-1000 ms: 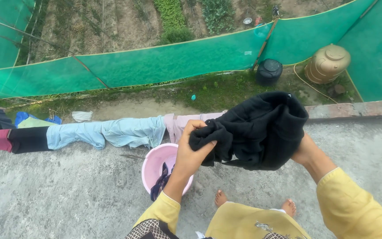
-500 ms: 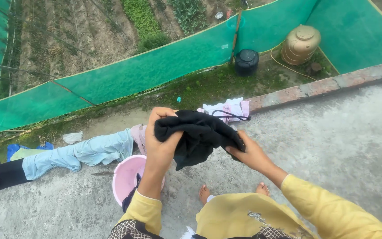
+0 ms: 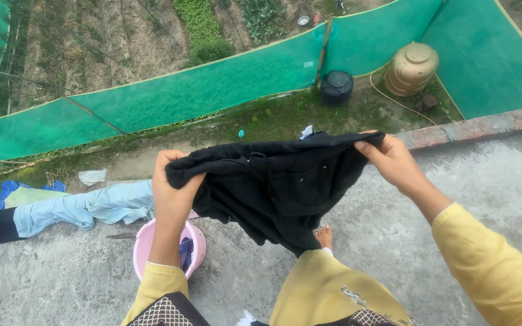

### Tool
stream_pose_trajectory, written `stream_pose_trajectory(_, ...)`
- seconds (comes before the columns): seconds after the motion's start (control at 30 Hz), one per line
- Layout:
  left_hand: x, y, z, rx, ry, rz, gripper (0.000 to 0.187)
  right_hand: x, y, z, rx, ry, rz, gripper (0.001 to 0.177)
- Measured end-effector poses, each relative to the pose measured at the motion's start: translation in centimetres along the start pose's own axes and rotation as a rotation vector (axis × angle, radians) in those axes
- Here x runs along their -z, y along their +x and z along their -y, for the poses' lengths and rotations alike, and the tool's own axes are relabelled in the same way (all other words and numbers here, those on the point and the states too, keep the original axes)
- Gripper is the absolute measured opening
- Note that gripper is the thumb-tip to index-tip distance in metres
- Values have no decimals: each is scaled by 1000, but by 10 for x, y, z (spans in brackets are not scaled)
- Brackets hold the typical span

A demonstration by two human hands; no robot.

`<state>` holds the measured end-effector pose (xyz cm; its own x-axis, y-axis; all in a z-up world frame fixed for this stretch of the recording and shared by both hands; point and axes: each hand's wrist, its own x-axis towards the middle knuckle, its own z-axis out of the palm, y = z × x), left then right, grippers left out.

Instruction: Taking wet clothes from a pink bucket and laying them over a concrete ledge to air dry.

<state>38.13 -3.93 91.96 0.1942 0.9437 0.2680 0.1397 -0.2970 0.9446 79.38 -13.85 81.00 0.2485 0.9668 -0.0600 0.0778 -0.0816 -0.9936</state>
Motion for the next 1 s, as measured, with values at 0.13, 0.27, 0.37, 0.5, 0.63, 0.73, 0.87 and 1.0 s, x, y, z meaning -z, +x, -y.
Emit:
stream_pose_trajectory(0.13, -15, 9, -11, 21, 25, 102, 40, 37, 27, 57, 216, -224, -17, 22)
stream_pose_trajectory(0.27, -36, 25, -37, 59, 192, 372, 67, 79, 58, 65, 228, -130, 51, 23)
stream_pose_trajectory(0.37, -46, 47, -48, 93, 215, 568, 63, 110, 70, 68, 132, -81, 83, 26)
stream_pose_trajectory(0.5, -66, 72, -52, 179, 221, 673, 57, 148, 87, 73, 57, -328, 137, 31)
stream_pose_trajectory(0.63, -92, 90, -44, 92, 158, 663, 45, 155, 90, 137, 9, -707, 97, 41)
stream_pose_trajectory(0.73, -128, 106, -67, 122, 316, 565, 38, 194, 110, 138, -23, -903, 110, 49)
stream_pose_trajectory(0.87, -179, 113, -81, 158, 448, 539, 37, 252, 133, 136, 147, -847, 222, 47)
stream_pose_trajectory(1.0, -239, 120, -70, 10, 646, 76, 22, 294, 147, 139, 318, -953, 62, 38)
